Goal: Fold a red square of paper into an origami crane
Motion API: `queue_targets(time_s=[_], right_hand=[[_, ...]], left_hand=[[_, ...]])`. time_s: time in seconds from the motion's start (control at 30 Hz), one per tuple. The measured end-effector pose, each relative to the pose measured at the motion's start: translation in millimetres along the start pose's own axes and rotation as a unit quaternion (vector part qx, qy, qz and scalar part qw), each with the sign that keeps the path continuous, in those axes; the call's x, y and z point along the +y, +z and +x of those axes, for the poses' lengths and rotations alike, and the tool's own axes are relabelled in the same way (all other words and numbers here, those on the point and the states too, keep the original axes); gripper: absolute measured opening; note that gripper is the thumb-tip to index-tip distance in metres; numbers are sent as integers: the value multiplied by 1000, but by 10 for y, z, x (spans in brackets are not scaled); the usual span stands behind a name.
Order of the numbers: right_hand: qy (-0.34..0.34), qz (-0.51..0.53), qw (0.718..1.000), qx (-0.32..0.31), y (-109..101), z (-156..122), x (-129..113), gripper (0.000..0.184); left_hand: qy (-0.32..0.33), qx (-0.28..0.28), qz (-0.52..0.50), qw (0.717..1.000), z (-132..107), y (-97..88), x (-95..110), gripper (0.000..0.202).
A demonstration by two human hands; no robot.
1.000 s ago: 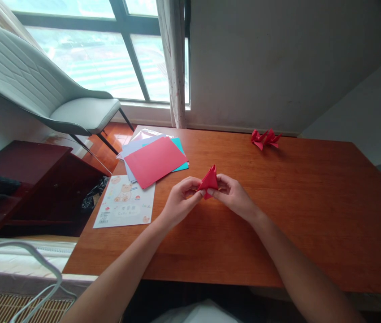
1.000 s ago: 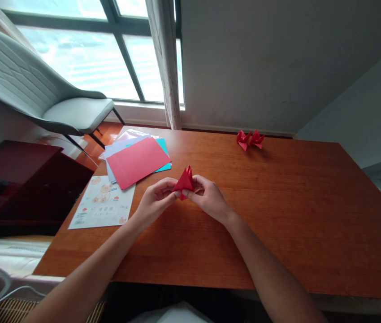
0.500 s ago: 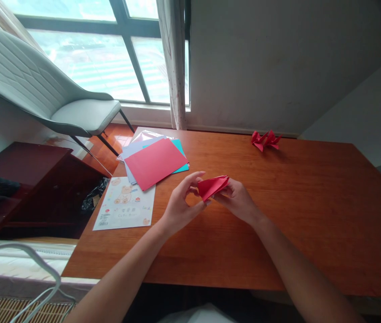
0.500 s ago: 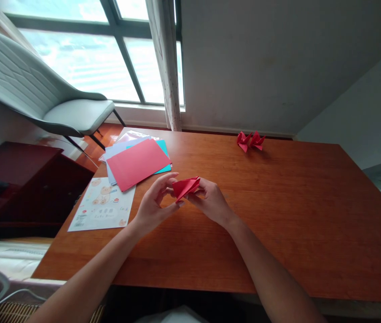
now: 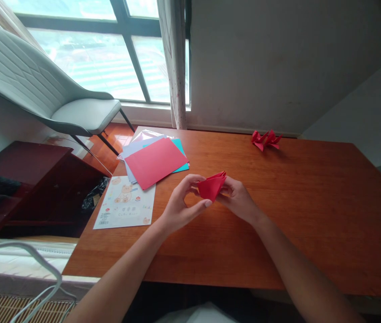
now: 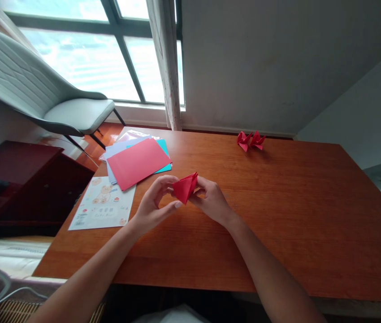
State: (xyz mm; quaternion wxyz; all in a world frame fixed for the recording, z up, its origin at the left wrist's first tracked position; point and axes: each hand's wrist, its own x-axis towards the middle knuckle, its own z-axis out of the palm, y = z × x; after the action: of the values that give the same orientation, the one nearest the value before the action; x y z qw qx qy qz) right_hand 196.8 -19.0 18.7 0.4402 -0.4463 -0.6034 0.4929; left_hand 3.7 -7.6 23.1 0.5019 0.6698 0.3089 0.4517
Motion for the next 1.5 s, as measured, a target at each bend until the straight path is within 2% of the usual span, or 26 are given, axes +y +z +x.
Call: queue_targets(time_s=[0.1, 0.23, 0.37, 0.57, 0.7, 0.8, 0.93, 1.1, 1.23, 1.37, 1.5], right_hand=[[1, -9, 999, -47, 7, -14, -75, 17], [0, -29, 996, -89, 21, -37, -135, 18], [-5, -34, 994, -104, 24, -44, -148, 18], [-4, -50, 993, -104, 25, -37, -142, 22], [-4, -51, 995, -87, 33, -30, -119, 28], [-5, -63, 997, -52, 37, -27, -102, 33], [-17, -122, 992, 15, 42, -23, -78, 38], [-26, -149, 988, 29, 48, -14, -58, 38], [-27, -143, 989, 28, 36, -15, -72, 38], [-20, -106, 994, 9, 29, -21, -63, 35], [-19, -126, 991, 45, 39, -13, -12, 28]], left_hand=[[-43, 37, -15, 998, 19, -18, -5, 31], [-98, 10, -47, 994, 31, -47, -21, 24], [-119, -23, -22, 992, 29, -67, -29, 27], [-132, -20, -34, 991, 40, -51, -7, 29], [-149, 3, -70, 986, 52, -35, 29, 31], [-167, 15, -93, 981, 57, -40, 41, 35], [-188, -12, -141, 972, 52, -36, 7, 44], [-176, -27, -154, 972, 44, 5, -40, 56], [-168, 2, -183, 969, 58, 15, -17, 45], [-171, 7, -142, 975, 72, 8, -12, 32], [-177, -4, -130, 976, 68, -1, -37, 30]])
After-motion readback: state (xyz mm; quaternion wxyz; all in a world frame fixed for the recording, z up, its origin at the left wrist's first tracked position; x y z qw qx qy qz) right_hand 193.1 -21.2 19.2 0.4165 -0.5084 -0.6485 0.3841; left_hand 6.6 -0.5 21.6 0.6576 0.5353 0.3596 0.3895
